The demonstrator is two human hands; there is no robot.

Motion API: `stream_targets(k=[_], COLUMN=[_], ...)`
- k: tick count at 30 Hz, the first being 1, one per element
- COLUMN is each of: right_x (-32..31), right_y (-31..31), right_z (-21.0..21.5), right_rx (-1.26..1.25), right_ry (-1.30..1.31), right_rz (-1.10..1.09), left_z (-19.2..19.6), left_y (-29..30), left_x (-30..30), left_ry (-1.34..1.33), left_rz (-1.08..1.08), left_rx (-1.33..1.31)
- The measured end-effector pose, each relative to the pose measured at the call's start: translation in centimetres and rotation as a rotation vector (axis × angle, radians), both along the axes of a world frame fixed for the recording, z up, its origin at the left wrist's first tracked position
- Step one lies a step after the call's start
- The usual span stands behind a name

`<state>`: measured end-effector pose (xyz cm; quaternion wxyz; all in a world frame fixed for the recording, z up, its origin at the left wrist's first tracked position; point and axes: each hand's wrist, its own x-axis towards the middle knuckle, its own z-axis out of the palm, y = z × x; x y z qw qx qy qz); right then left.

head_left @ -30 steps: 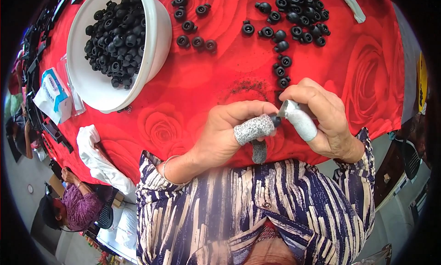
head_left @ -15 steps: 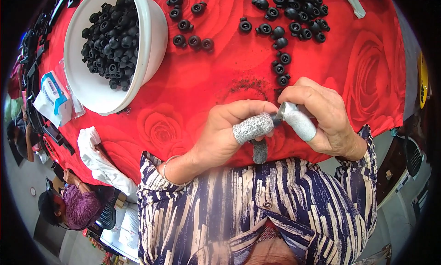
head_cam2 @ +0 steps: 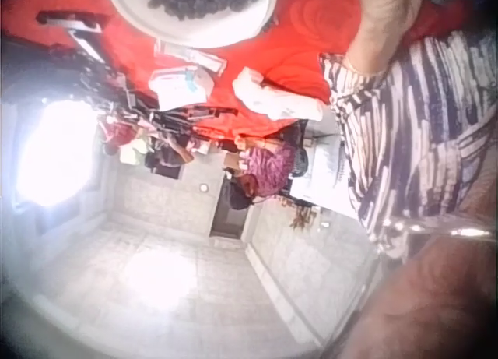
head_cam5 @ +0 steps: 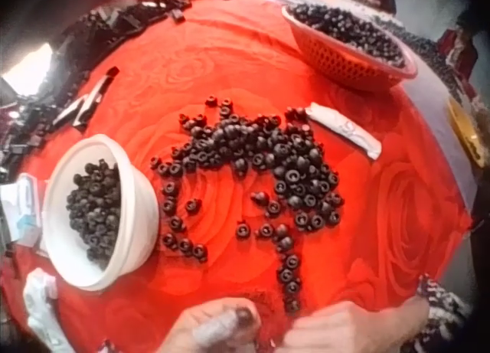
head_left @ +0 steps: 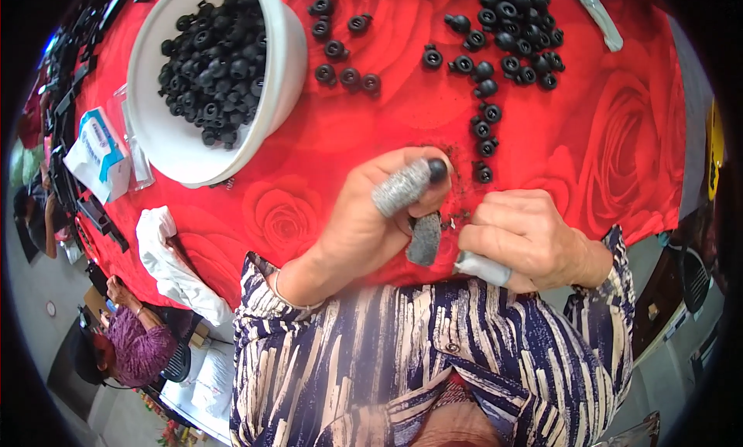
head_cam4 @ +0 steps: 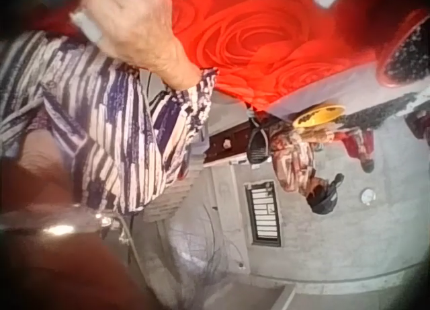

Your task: The person trims small black plastic cord locks one by one using a small blade.

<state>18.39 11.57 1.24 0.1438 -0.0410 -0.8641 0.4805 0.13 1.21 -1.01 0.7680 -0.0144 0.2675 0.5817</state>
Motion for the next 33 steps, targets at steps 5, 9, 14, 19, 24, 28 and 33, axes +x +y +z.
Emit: stream_targets(k=[5, 9, 14, 19, 24, 28, 33], right_x=[-0.1, -0.2, -0.5, 0.2, -0.1, 0.1, -0.3], right_y=[0.9, 0.4, 0.0, 0.1, 0.0, -0.1, -0.1], right_z=[0.3, -0.2, -0.9, -1.4, -1.2, -1.3, -1.5], right_rx=[-0.058, 0.065, 0.155, 0.387, 0.456, 0.506, 0.468], right_ry=[0.034, 0.136, 0.211, 0.312, 0.412, 0.49, 0.506], right_rz=[-0.148, -0.323, -0.325, -0.269, -0.267, -0.255, -0.296], left_z=[0.4, 0.6, 0.3, -0.3, -0.4, -0.2, -0.4], left_y=[-0.4, -0.7, -1.0, -1.1, -1.6, -1.6, -1.5], left_x=[0.5, 0.9, 2.1, 2.2, 1.9, 2.0, 2.0], left_ry=[-0.125, -0.187, -0.055, -0.122, -0.149, -0.102, -0.052], left_rz=[-0.052, -0.091, -0.1, -0.179, -0.199, -0.169, -0.143], left_rx=[-0.008, -0.049, -0.13, -0.078, -0.067, -0.074, -0.055])
